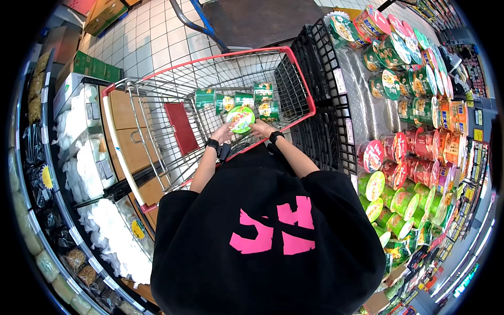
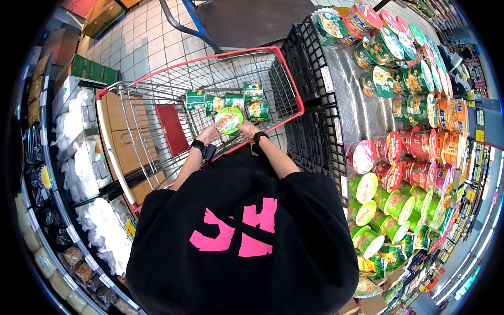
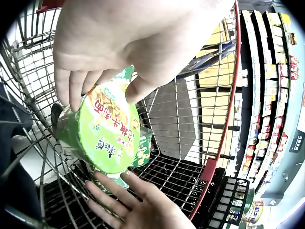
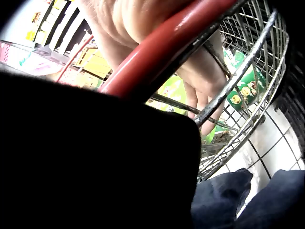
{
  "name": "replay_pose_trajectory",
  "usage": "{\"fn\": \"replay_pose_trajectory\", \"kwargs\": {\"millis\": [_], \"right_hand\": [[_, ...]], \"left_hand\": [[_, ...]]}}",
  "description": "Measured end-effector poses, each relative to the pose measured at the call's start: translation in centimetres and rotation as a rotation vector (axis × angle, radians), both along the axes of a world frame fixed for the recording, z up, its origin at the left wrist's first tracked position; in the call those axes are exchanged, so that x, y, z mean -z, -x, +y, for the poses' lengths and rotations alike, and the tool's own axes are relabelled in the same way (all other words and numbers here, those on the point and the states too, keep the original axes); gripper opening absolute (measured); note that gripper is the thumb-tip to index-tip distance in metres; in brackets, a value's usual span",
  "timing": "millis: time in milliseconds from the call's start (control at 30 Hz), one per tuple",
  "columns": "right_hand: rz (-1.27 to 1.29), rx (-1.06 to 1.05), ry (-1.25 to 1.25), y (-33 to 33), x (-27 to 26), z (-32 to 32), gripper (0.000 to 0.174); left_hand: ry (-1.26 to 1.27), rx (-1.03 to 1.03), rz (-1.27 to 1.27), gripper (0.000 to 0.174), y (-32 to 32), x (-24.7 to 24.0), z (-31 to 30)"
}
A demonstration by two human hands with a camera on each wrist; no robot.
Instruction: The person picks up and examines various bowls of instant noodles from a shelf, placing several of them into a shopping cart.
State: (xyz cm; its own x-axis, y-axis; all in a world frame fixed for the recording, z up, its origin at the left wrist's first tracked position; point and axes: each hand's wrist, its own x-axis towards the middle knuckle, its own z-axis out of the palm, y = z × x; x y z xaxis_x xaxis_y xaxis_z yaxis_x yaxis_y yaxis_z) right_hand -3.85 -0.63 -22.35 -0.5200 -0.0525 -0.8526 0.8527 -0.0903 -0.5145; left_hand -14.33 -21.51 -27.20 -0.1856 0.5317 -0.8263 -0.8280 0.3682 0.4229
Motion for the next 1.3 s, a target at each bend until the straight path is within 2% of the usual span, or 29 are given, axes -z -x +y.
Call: {"fn": "replay_pose_trajectory", "kwargs": {"millis": [100, 167, 300, 367, 400, 567, 700, 933, 1033, 1100, 1200, 1300], "right_hand": [[-0.027, 0.001, -0.148, 0.1, -0.4, -0.4, 0.085], [-0.007, 0.004, -0.229, 0.1, 0.1, -0.6, 0.087], [0.038, 0.037, -0.271, 0.0, 0.0, -0.5, 0.074], [0.073, -0.009, -0.245, -0.1, -0.3, -0.2, 0.064], [0.102, 0.065, -0.308, -0.1, 0.3, -0.7, 0.056], [0.14, 0.087, -0.344, -0.4, 1.6, -0.5, 0.051], [0.159, 0.055, -0.335, -0.3, 1.0, -0.3, 0.045], [0.195, 0.182, -0.28, -0.8, -0.5, -0.5, 0.037], [0.255, 0.192, -0.304, -1.3, -0.1, 0.0, 0.037], [0.367, 0.239, -0.252, -1.9, -0.2, 0.1, 0.037], [0.379, 0.298, -0.241, -3.1, -4.9, 0.5, 0.037], [0.347, 0.309, -0.237, -4.2, -7.1, 1.7, 0.038]], "left_hand": [[0.052, 0.002, 0.012, 0.066, 0.5, 2.0, 0.0], [0.095, 0.015, 0.08, 0.062, 0.5, -2.9, 0.6], [0.053, 0.034, 0.185, 0.062, 1.0, -3.1, -0.1], [0.035, -0.093, 0.208, 0.061, 1.2, -2.0, -0.6], [-0.012, -0.105, 0.157, 0.059, 1.4, -2.3, -0.8], [0.005, -0.109, 0.185, 0.055, 1.9, -4.1, -1.5], [-0.004, -0.132, 0.309, 0.052, 2.0, -4.6, -2.4], [-0.023, -0.124, 0.458, 0.05, 1.9, -10.6, -2.7], [0.035, -0.132, 0.524, 0.046, 1.6, -12.7, -2.4], [-0.013, -0.12, 0.531, 0.05, 1.2, -13.6, -2.4], [-0.056, -0.081, 0.585, 0.049, 0.6, -16.1, -1.5], [-0.098, -0.068, 0.629, 0.044, 0.3, -18.2, -0.6]]}}
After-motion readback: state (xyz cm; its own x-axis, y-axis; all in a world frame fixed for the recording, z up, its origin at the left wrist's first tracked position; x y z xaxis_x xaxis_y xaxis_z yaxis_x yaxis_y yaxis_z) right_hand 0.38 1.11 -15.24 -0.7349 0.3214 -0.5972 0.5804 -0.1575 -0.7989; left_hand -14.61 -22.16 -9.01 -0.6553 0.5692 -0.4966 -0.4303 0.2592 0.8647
